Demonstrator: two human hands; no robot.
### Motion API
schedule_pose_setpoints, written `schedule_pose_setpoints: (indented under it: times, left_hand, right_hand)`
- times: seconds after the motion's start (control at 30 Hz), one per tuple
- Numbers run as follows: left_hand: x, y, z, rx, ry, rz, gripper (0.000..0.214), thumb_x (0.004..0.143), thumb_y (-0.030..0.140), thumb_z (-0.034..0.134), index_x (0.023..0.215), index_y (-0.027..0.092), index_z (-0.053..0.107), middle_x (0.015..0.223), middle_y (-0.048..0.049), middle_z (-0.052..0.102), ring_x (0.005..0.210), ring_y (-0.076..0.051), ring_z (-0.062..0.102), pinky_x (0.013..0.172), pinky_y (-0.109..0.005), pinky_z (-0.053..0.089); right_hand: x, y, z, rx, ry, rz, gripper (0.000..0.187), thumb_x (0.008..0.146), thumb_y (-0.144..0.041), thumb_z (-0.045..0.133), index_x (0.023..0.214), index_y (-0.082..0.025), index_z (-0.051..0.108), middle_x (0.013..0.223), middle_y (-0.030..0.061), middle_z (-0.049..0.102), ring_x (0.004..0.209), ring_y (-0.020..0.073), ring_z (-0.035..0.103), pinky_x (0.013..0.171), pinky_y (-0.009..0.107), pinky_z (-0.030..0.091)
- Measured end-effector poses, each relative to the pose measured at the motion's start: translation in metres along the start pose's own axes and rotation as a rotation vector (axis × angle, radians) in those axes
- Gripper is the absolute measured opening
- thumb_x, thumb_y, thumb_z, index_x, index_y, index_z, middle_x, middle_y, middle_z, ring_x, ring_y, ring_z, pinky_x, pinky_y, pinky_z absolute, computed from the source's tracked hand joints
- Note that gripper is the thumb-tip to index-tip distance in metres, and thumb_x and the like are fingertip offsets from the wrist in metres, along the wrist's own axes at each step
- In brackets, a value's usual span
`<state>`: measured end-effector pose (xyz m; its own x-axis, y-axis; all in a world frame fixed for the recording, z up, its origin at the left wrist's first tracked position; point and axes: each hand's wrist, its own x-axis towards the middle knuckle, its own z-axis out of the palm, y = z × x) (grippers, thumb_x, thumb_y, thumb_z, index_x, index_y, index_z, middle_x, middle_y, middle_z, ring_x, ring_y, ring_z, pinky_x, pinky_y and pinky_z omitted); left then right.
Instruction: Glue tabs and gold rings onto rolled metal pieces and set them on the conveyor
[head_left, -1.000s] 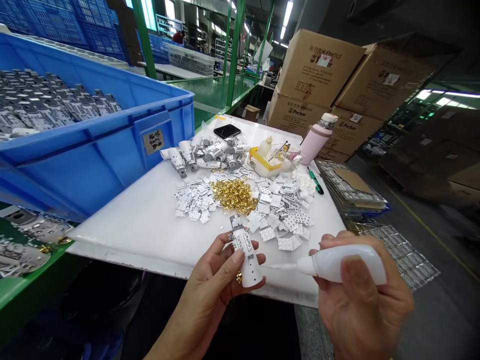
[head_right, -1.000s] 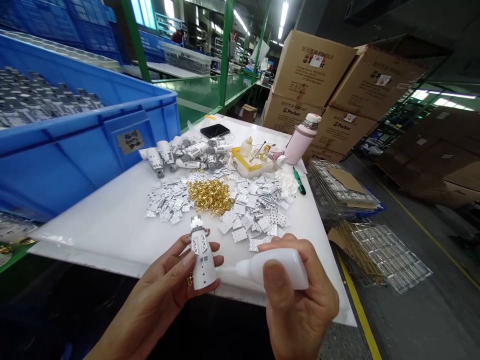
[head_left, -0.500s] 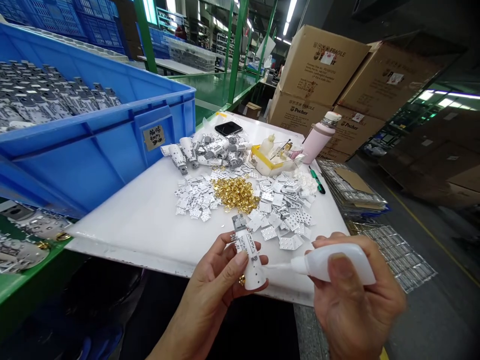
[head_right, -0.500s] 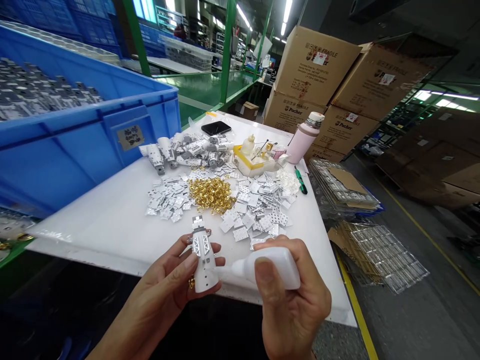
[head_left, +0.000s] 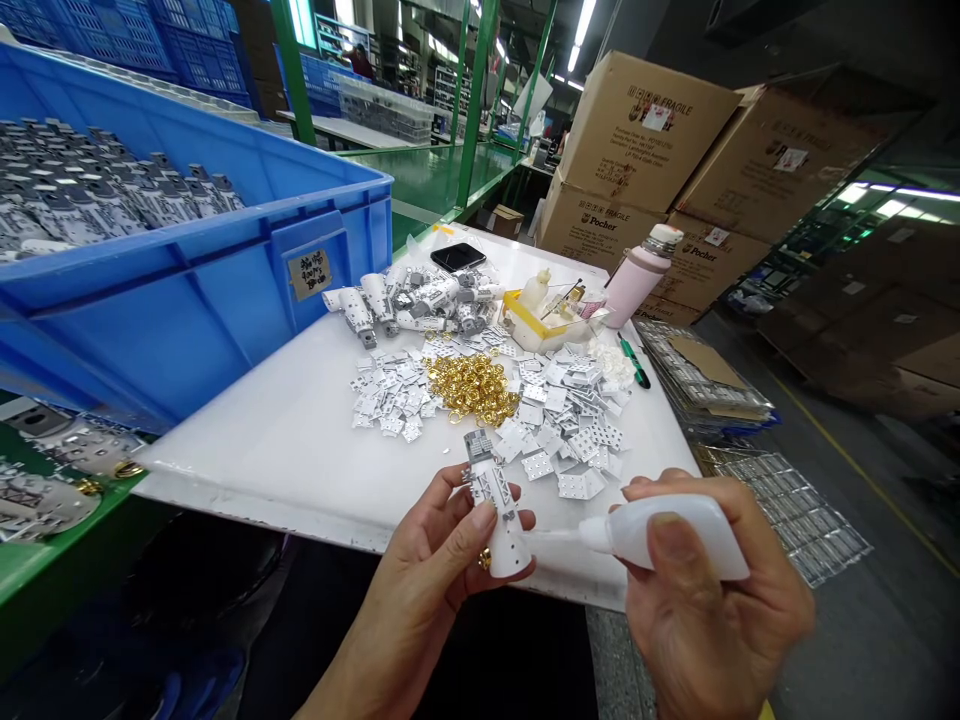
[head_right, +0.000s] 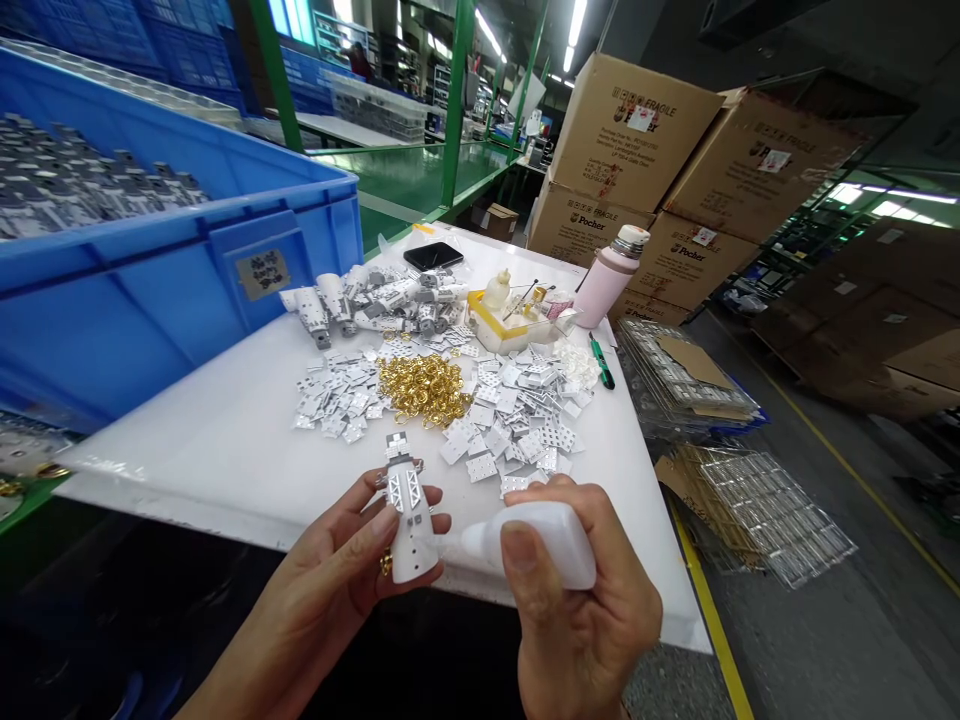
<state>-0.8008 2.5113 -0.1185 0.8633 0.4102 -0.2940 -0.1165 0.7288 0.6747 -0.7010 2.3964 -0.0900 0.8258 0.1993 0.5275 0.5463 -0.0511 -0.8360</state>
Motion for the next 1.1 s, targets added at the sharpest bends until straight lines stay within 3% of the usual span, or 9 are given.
schedule_pose_setpoints:
  times: [0.13, 0.37, 0.5, 0.87, 1.1]
  left_hand:
    - [-0.0002, 0.0005, 0.0004, -0.007, -0.012, 0.006, 0.024, 0.089, 0.026, 0.059, 0.113, 0.022, 0.055, 0.108, -0.0064, 0.068, 0.092, -0.017, 0.064, 0.077, -0.032, 0.058]
    - [-0.0005, 0.0071, 0.0058, 0.008, -0.002, -0.030, 0.024, 0.090, 0.026, 0.058, 0.113, 0.022, 0.054, 0.113, -0.0057, 0.067, 0.100, -0.020, 0.065, 0.079, -0.033, 0.057]
    - [-0.0017, 0.0057, 0.0052, -0.006, 0.028, -0.033, 0.028, 0.089, 0.024, 0.059, 0.116, 0.023, 0.051, 0.109, -0.0053, 0.069, 0.098, -0.020, 0.066, 0.077, -0.032, 0.058]
    - [-0.0009, 0.0062, 0.0081, -0.004, 0.012, -0.040, 0.025, 0.089, 0.022, 0.059, 0.113, 0.022, 0.054, 0.110, -0.0058, 0.068, 0.098, -0.020, 0.066, 0.077, -0.032, 0.059]
    - [-0.0008, 0.0080, 0.0081, 0.002, -0.001, -0.040, 0.023, 0.089, 0.023, 0.059, 0.112, 0.022, 0.055, 0.111, -0.0051, 0.067, 0.102, -0.022, 0.065, 0.079, -0.034, 0.059]
  right_hand:
    - [0.0004, 0.0006, -0.0001, -0.025, -0.018, -0.044, 0.014, 0.083, -0.042, 0.061, 0.078, -0.029, 0.064, 0.074, 0.0058, 0.058, 0.074, 0.0282, 0.059, 0.050, 0.036, 0.043]
    - [0.0052, 0.0026, -0.0016, 0.005, 0.029, -0.175, 0.025, 0.082, -0.039, 0.064, 0.072, -0.016, 0.063, 0.070, 0.0041, 0.058, 0.067, 0.0196, 0.058, 0.057, 0.031, 0.046]
    - [0.0028, -0.0002, -0.0055, 0.007, 0.101, -0.191, 0.027, 0.082, -0.041, 0.064, 0.071, -0.016, 0.064, 0.069, 0.0042, 0.058, 0.069, 0.0204, 0.059, 0.059, 0.033, 0.048]
    - [-0.0015, 0.0059, -0.0094, -0.046, 0.044, -0.162, 0.028, 0.081, -0.042, 0.065, 0.073, -0.016, 0.065, 0.069, 0.0055, 0.061, 0.066, 0.0197, 0.060, 0.053, 0.029, 0.047]
    - [-0.0030, 0.0036, -0.0093, -0.046, 0.052, -0.171, 0.025, 0.079, -0.040, 0.067, 0.072, -0.016, 0.066, 0.069, 0.0052, 0.062, 0.068, 0.0203, 0.061, 0.057, 0.031, 0.049]
